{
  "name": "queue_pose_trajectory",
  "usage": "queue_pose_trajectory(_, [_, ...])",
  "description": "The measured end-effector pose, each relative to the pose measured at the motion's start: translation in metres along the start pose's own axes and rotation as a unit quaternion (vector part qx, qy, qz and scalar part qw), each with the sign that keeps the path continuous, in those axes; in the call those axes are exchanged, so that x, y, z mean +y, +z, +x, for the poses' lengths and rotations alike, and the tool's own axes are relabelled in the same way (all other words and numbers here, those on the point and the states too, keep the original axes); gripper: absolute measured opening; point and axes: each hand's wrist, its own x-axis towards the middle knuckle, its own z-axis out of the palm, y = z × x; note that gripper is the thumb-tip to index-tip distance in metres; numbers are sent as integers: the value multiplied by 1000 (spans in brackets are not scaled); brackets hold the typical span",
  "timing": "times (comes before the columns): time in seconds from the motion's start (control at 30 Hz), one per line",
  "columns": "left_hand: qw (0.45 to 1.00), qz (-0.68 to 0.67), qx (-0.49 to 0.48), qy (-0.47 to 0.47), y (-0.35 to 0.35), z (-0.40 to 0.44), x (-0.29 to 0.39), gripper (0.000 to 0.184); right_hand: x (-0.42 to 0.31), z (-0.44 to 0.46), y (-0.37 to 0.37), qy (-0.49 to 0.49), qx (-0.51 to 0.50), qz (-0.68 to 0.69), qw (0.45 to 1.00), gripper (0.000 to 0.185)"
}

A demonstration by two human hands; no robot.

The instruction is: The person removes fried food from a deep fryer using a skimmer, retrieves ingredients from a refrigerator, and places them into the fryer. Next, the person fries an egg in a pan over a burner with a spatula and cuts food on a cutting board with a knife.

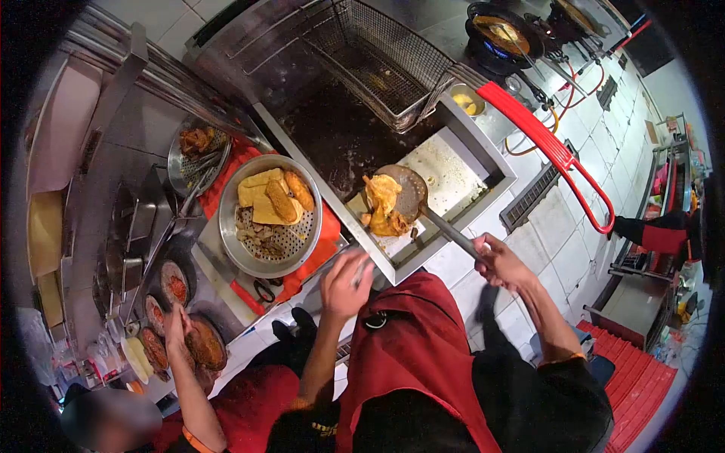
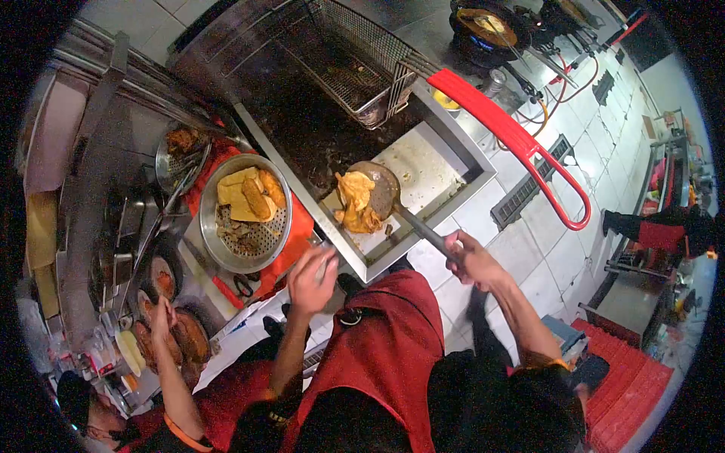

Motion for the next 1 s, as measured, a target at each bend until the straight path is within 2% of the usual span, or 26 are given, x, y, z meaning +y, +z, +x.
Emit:
queue_pose_trajectory(0.07, [999,27,-16,-18,17,38,-5,28,12,18,-7,-65,-12,0,998,20])
queue_pose_trajectory(0.13, [996,78,17,-50,32,75,-11,35,0,10,-10,-74,3,-40,996,21])
queue_pose_trajectory(0.23, [992,123,-30,8,54,106,-33,38,-12,-6,-24,-1,-29,41,999,20])
queue_pose_trajectory(0.33, [990,69,-125,1,63,121,-23,39,4,-8,-41,21,-46,106,993,19])
queue_pose_trajectory(0.37, [989,59,-134,28,74,122,-37,36,14,-4,-51,20,-49,113,992,17])
queue_pose_trajectory(0.47, [983,0,-184,-6,73,129,-28,32,14,-16,-59,48,-13,132,990,16])
queue_pose_trajectory(0.6, [996,55,-63,-15,58,134,-39,23,-4,-43,-58,5,88,29,996,15])
queue_pose_trajectory(0.63, [995,55,-83,-19,55,135,-43,22,5,-39,-62,-33,86,49,995,18])
queue_pose_trajectory(0.73, [976,142,-166,2,56,141,-54,22,7,-34,-67,-49,132,3,990,20])
queue_pose_trajectory(0.77, [983,120,-139,0,56,143,-57,21,8,-32,-70,-34,137,44,989,21])
queue_pose_trajectory(0.87, [994,80,-72,-17,47,150,-55,20,1,-38,-70,-47,154,37,986,22])
queue_pose_trajectory(0.93, [995,79,-46,-36,35,152,-48,19,3,-39,-74,-38,150,56,986,19])
queue_pose_trajectory(1.0, [996,63,-63,-10,30,147,-48,17,-7,-47,-76,-19,161,71,984,18])
